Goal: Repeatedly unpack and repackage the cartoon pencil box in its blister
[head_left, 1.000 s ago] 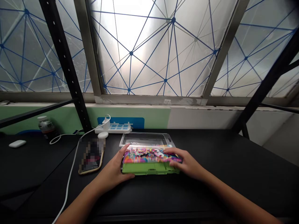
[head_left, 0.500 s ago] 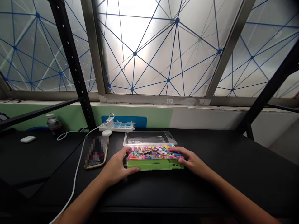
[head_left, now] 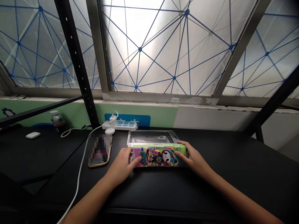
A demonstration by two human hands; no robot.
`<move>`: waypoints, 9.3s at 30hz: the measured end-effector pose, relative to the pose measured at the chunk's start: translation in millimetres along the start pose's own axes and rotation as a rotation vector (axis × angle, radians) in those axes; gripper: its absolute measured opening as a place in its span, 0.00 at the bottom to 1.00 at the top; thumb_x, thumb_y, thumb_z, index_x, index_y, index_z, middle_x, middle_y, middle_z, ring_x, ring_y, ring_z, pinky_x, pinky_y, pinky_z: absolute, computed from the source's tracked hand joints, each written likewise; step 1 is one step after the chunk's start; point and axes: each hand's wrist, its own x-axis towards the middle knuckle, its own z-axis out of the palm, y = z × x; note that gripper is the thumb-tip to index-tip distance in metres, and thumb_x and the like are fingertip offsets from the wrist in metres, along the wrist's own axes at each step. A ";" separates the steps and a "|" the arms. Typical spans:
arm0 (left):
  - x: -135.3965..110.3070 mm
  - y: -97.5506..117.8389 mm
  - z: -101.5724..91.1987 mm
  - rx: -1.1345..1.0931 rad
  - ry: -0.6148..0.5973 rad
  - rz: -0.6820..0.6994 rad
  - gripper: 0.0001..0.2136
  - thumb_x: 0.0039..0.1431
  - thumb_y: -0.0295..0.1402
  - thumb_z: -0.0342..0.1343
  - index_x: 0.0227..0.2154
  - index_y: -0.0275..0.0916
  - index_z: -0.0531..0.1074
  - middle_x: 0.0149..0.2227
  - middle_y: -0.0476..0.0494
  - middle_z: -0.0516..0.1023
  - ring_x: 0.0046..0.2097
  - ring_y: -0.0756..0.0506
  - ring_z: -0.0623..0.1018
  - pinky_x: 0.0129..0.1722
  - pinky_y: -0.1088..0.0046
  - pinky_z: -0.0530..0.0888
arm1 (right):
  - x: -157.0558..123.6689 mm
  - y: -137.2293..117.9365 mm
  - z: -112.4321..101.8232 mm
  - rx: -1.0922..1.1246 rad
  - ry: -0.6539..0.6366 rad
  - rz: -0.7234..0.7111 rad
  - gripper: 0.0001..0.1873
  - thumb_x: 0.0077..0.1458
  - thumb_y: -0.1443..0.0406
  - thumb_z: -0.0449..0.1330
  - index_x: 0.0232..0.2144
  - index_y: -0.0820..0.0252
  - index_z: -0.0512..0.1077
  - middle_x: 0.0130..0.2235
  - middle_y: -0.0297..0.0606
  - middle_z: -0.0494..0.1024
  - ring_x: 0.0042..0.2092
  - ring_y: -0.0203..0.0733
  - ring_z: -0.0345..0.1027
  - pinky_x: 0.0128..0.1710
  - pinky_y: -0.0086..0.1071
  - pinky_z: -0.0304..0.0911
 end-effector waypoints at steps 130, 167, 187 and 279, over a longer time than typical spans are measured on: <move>101.8 4.1 26.4 0.532 0.032 0.132 0.18 0.69 0.42 0.43 0.50 0.41 0.74 0.66 0.36 0.63 0.68 0.29 0.57 0.61 0.43 0.59 | 22.8 -65.2 28.8 -0.103 -0.556 -0.440 0.31 0.59 0.44 0.58 0.57 0.53 0.69 0.60 0.46 0.70 0.61 0.56 0.62 0.64 0.54 0.51; 104.1 -6.5 10.0 0.363 -0.057 0.256 0.15 0.68 0.44 0.45 0.47 0.43 0.70 0.54 0.38 0.76 0.57 0.35 0.72 0.55 0.52 0.65 | 103.2 96.3 -61.7 -0.225 -0.265 0.205 0.26 0.51 0.40 0.58 0.23 0.55 0.74 0.26 0.35 0.77 0.28 0.42 0.69 0.26 0.33 0.57; 103.9 -11.0 12.9 0.413 -0.056 0.305 0.18 0.68 0.45 0.45 0.54 0.47 0.72 0.59 0.42 0.73 0.60 0.35 0.69 0.57 0.52 0.64 | 99.2 64.7 -30.8 -0.253 -0.112 0.042 0.23 0.54 0.44 0.59 0.34 0.55 0.77 0.40 0.41 0.77 0.41 0.48 0.71 0.41 0.36 0.64; 99.8 14.5 19.5 -0.926 0.458 -0.335 0.11 0.66 0.45 0.50 0.37 0.42 0.68 0.33 0.48 0.75 0.32 0.47 0.77 0.33 0.73 0.74 | 94.1 20.1 -22.0 -0.567 0.310 -0.614 0.21 0.58 0.45 0.59 0.34 0.56 0.65 0.35 0.40 0.77 0.38 0.49 0.74 0.59 0.56 0.54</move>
